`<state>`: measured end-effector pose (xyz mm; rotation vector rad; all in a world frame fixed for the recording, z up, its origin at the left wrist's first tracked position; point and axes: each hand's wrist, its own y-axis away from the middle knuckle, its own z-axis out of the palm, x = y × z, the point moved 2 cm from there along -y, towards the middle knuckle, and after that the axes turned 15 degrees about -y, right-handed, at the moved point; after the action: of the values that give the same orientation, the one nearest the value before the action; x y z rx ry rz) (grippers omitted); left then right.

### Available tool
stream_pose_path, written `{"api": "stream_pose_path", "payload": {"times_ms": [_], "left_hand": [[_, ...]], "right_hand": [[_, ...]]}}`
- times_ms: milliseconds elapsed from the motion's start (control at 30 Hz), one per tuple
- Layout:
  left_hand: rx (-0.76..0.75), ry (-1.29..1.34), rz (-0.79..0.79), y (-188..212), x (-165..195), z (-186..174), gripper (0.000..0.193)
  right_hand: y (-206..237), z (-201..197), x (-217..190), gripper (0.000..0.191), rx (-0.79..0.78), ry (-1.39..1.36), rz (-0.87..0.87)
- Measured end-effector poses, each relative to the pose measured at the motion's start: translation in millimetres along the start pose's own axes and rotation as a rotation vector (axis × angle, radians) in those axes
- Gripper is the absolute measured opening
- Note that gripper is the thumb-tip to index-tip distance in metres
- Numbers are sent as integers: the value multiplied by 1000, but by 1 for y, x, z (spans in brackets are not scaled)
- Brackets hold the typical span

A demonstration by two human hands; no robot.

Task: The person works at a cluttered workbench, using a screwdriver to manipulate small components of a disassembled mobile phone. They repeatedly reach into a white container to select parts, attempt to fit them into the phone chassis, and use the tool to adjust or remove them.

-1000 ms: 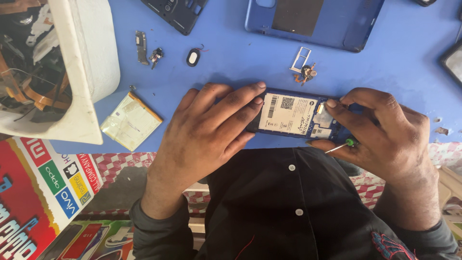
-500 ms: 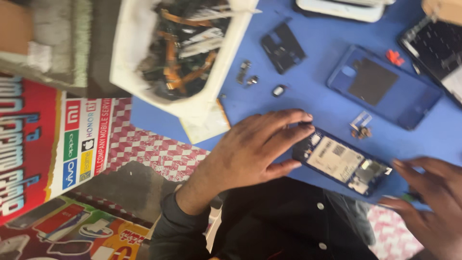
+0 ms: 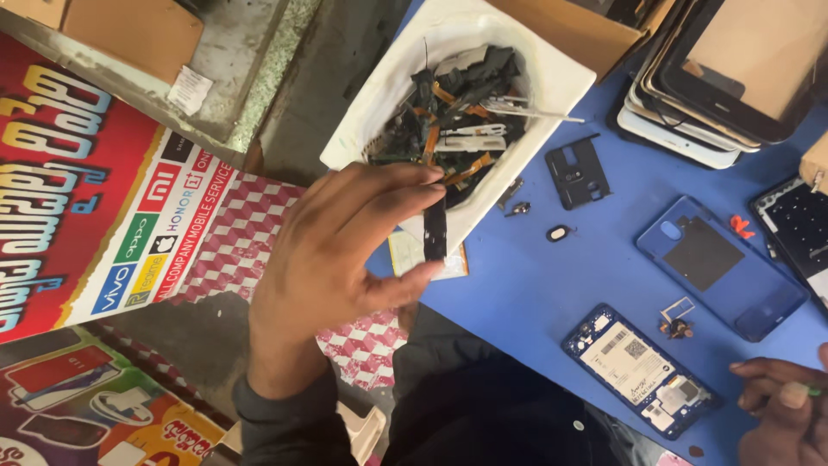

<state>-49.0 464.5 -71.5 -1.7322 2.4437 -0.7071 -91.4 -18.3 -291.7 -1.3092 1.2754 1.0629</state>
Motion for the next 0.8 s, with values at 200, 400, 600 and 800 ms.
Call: {"api": "stream_pose_path", "payload": {"times_ms": [200,400,600,800], "left_hand": [[-166,-92,114,-22,-28,22,23],[-96,-233,87,-35,-30,26,18],[-79,-542,39,-45,-23,52,11],[-105,-697,-19,-44,-27,64,17]], "right_hand": [[3,11,-6,41,48,22,-52],[-10,-11,8,40,71,50,95],[-36,-32,16,32,-61,12,381],[-24,-18,3,40,-37,219,188]]}}
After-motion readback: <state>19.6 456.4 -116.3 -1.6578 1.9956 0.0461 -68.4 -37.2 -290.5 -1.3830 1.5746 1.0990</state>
